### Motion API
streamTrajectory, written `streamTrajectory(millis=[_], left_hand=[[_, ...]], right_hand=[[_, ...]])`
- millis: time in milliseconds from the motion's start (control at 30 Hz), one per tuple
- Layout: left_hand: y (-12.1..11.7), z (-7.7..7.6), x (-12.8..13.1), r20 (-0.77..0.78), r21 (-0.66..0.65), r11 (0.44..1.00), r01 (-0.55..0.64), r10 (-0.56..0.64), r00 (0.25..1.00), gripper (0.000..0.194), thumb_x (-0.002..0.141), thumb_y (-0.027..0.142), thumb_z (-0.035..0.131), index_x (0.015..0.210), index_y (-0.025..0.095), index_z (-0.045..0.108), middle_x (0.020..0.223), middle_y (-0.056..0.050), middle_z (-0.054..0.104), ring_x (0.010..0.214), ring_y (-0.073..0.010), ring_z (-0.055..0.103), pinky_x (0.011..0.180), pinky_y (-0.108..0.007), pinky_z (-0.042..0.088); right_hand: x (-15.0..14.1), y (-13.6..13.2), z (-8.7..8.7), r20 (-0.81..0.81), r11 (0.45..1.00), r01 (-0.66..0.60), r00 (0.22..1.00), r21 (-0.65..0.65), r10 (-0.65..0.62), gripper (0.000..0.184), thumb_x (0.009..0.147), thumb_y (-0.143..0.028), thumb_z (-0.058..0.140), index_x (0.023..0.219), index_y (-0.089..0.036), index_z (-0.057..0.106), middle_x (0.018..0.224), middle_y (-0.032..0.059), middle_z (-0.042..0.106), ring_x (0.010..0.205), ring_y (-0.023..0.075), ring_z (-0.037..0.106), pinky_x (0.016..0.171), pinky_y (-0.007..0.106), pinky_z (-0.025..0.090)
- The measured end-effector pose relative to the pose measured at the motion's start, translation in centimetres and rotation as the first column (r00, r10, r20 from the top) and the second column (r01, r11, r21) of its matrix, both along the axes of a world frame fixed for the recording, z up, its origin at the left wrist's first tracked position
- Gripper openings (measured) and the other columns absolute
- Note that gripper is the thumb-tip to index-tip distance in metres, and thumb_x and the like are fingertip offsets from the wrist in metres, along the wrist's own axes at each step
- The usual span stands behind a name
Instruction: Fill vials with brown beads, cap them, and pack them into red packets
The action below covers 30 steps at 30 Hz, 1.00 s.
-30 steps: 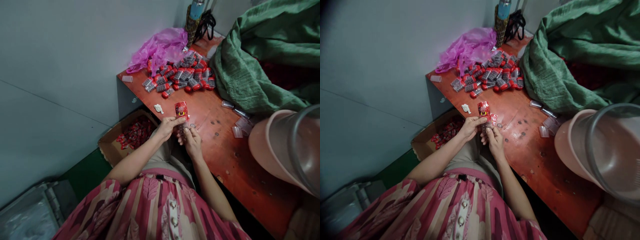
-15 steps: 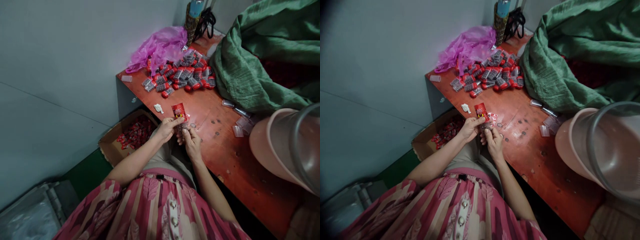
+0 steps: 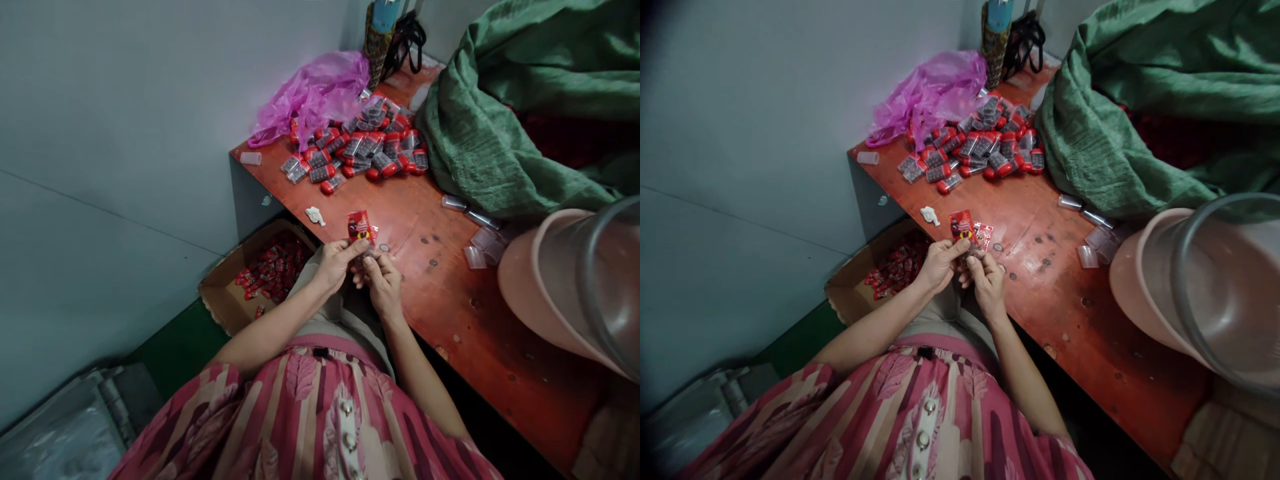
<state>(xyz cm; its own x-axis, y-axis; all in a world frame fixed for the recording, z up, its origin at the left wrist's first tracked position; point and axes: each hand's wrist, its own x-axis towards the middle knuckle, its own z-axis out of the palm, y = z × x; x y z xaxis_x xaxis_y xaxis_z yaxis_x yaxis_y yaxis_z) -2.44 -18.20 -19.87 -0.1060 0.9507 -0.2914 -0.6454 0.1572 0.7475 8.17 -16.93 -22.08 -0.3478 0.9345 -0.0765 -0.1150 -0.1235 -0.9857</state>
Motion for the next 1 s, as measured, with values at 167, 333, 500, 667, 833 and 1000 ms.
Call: streamTrajectory(millis=[167, 333, 500, 667, 833, 1000], left_hand=[[-0.2, -0.4, 0.3, 0.058, -0.038, 0.999, -0.013, 0.015, 0.998, 0.038, 0.059, 0.044, 0.074, 0.058, 0.012, 0.053, 0.046, 0.005, 0.043, 0.035, -0.0044, 0.037, 0.034, -0.021, 0.032], [-0.2, -0.4, -0.6, 0.201, -0.072, 0.996, -0.045, 0.059, 0.978, 0.036, 0.057, 0.039, 0.077, 0.065, 0.009, 0.058, 0.055, 0.001, 0.053, 0.044, -0.0057, 0.045, 0.041, -0.020, 0.035], [-0.9, -0.6, -0.2, 0.236, -0.090, 0.994, -0.061, 0.081, 0.968, 0.033, 0.053, 0.032, 0.080, 0.062, 0.007, 0.059, 0.056, -0.001, 0.056, 0.048, -0.0067, 0.048, 0.047, -0.021, 0.039], [-1.8, -1.3, -0.4, 0.229, -0.082, 0.993, -0.080, 0.097, 0.969, 0.027, 0.057, 0.027, 0.078, 0.062, 0.007, 0.062, 0.058, -0.001, 0.058, 0.051, -0.0066, 0.050, 0.050, -0.020, 0.040], [-3.3, -2.4, -3.0, 0.226, -0.119, 0.962, -0.246, 0.267, 0.937, 0.027, 0.067, 0.031, 0.072, 0.079, 0.008, 0.064, 0.084, -0.009, 0.068, 0.074, -0.0151, 0.064, 0.070, -0.026, 0.050], [-4.9, -3.8, -4.7, 0.045, -0.341, 0.880, -0.330, 0.366, 0.929, 0.045, 0.071, 0.049, 0.063, 0.091, 0.009, 0.062, 0.102, -0.018, 0.065, 0.084, -0.0230, 0.066, 0.076, -0.034, 0.053]], right_hand=[[0.3, 0.4, 0.0, -0.126, 0.992, 0.007, 0.992, -0.122, -0.022, 0.023, 0.077, -0.036, 0.062, 0.088, -0.022, 0.047, 0.059, -0.0061, 0.061, 0.045, 0.0092, 0.059, 0.043, 0.019, 0.049], [0.8, 0.4, 0.1, -0.127, 0.991, -0.089, 0.989, -0.105, 0.075, 0.030, 0.075, -0.035, 0.065, 0.097, -0.021, 0.050, 0.079, -0.0003, 0.068, 0.064, 0.0128, 0.066, 0.058, 0.026, 0.057], [0.4, 0.7, 0.1, -0.103, 0.994, 0.038, 0.994, -0.103, -0.048, 0.023, 0.073, -0.032, 0.067, 0.082, -0.020, 0.050, 0.063, -0.0050, 0.065, 0.048, 0.0095, 0.063, 0.049, 0.020, 0.054], [-1.4, 0.9, -0.2, -0.059, 0.993, 0.042, 0.997, -0.113, -0.049, 0.026, 0.071, -0.035, 0.068, 0.077, -0.020, 0.048, 0.054, -0.0080, 0.060, 0.041, 0.0087, 0.059, 0.041, 0.018, 0.049], [-1.9, 0.7, -0.3, -0.067, 0.994, -0.045, 0.997, -0.099, 0.038, 0.026, 0.072, -0.035, 0.067, 0.084, -0.020, 0.050, 0.060, -0.0061, 0.064, 0.045, 0.0093, 0.060, 0.044, 0.020, 0.051], [0.8, 1.8, 0.3, 0.038, 0.995, 0.100, 0.994, -0.027, -0.099, 0.024, 0.074, -0.035, 0.065, 0.088, -0.020, 0.052, 0.062, -0.0041, 0.064, 0.047, 0.0096, 0.060, 0.043, 0.019, 0.049]])
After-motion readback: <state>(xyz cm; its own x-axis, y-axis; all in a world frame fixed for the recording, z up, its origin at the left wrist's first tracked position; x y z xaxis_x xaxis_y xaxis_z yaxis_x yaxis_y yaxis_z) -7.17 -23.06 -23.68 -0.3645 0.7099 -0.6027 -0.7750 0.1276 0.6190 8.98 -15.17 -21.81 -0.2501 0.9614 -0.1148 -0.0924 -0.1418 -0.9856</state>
